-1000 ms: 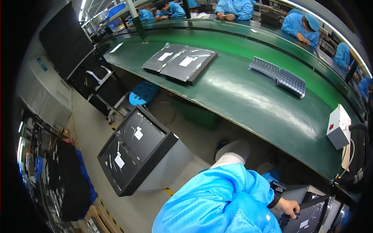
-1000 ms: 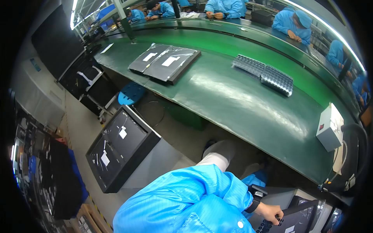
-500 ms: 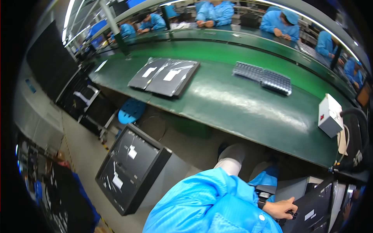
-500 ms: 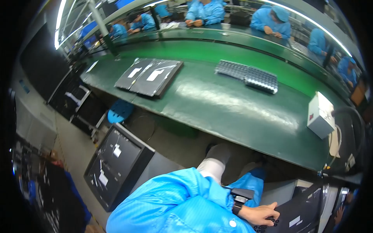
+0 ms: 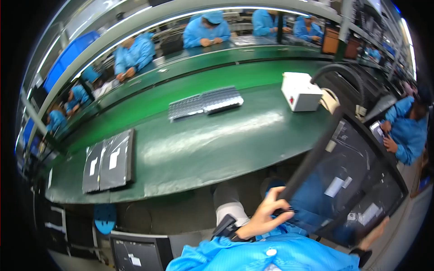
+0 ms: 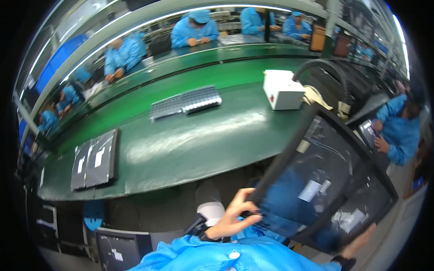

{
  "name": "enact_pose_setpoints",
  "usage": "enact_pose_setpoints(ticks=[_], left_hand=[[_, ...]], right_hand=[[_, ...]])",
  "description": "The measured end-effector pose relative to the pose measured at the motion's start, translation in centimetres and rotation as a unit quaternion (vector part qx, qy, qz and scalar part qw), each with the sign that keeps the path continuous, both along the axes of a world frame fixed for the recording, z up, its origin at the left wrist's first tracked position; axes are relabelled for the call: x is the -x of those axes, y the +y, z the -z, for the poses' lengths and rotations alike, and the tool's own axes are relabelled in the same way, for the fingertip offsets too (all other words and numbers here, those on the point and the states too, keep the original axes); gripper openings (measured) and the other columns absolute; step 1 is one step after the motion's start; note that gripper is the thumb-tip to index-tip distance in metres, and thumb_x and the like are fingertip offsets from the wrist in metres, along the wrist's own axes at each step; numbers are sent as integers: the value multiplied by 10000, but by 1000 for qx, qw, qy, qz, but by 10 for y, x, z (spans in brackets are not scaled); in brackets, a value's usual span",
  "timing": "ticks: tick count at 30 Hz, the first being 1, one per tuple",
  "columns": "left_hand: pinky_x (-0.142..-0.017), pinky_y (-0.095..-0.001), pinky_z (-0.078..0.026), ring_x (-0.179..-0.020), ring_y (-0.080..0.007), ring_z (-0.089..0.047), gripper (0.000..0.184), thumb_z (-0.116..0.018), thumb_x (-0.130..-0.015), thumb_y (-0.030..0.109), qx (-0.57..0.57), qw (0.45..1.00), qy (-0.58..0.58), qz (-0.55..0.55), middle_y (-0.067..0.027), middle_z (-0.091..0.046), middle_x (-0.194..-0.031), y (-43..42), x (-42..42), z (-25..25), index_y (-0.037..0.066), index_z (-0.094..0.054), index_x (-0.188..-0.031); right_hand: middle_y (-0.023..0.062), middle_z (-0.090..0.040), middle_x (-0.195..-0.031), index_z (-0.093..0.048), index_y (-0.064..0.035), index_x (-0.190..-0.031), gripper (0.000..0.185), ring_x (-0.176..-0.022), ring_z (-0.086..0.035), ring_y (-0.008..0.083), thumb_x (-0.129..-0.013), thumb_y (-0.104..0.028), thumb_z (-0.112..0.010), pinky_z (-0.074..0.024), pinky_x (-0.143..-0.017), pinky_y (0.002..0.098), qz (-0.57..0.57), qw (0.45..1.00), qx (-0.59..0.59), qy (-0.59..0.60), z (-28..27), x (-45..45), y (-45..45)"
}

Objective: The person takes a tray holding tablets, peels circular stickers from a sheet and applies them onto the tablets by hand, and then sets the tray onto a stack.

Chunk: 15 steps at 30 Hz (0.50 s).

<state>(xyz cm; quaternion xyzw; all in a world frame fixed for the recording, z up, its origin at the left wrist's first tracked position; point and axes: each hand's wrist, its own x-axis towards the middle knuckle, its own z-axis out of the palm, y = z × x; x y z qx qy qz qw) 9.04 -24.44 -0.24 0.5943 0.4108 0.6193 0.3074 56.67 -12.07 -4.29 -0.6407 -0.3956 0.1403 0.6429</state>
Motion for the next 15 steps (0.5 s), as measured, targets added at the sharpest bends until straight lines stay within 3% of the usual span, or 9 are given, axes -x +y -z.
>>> enact_pose_setpoints(ticks=[1,2,3,5,8,9,11,13,15], left_hand=[[-917,-378,-420,-1148,-321,-490,160,-721,-847,153,8,1000,-9,-14,-215,-414,-1320,-9,9,-5,42,-621,-903],[-931,-380,-416,-1160,-320,-490,153,-728,-837,143,12,999,-13,-42,-214,-434,-1307,-19,16,-6,41,-629,-894],[-946,-381,-413,-1173,-320,-490,147,-734,-827,132,15,997,-18,-72,-213,-453,-1294,-30,24,-4,39,-637,-884],[-961,-398,-413,-1190,-313,-486,140,-741,-791,82,1,989,-39,-141,-204,-488,-1270,-52,38,4,38,-641,-880],[-948,-369,-413,-1165,-254,-498,123,-710,-771,25,45,954,-140,-261,-150,-526,-1204,-89,51,22,28,-616,-849],[-926,-334,-417,-1108,-216,-523,128,-700,-768,15,55,938,-175,-294,-118,-538,-1162,-95,54,21,27,-602,-850],[-837,-232,-387,-880,-85,-508,81,-627,-840,41,55,906,-238,-344,-27,-526,-998,-110,54,10,37,-555,-876],[-795,-212,-374,-829,-67,-499,73,-615,-872,42,61,880,-209,-421,26,-509,-858,-121,59,4,63,-546,-881],[-784,-205,-371,-822,-58,-495,54,-604,-897,43,75,848,-254,-460,42,-512,-838,-133,64,0,63,-553,-897]], right_hand=[[104,-469,-1422,-440,58,-1388,623,-1276,-447,185,-1014,-440,-440,-306,-1092,282,5,999,-30,33,-5,25,9],[187,-444,-1439,-442,94,-1365,628,-1322,-425,241,-1024,-433,-407,-298,-1114,315,-23,999,-23,20,0,29,19],[178,-487,-1398,-468,101,-1343,623,-1281,-459,222,-1023,-432,-421,-321,-1090,307,-69,994,2,80,-12,47,23],[120,-574,-1276,-506,125,-1293,568,-1177,-514,184,-1032,-375,-438,-370,-1024,295,-110,994,-9,26,-2,61,44],[46,-617,-1050,-595,94,-1083,432,-978,-547,118,-1027,-317,-476,-426,-871,262,-234,971,40,-25,-58,145,41],[67,-624,-1053,-588,79,-1135,435,-970,-554,124,-1023,-327,-481,-432,-862,257,-219,974,-15,-64,-73,186,40],[77,-627,-1088,-519,42,-1277,392,-995,-570,137,-982,-213,-560,-443,-878,262,-386,921,-27,-37,-104,238,45],[115,-614,-1136,-455,32,-1340,477,-1024,-570,159,-937,-166,-615,-445,-903,276,-485,874,-25,-3,-118,284,52],[133,-586,-1202,-422,36,-1372,554,-1077,-558,180,-908,-162,-651,-446,-922,292,-563,826,-1,-1,-107,320,77]])
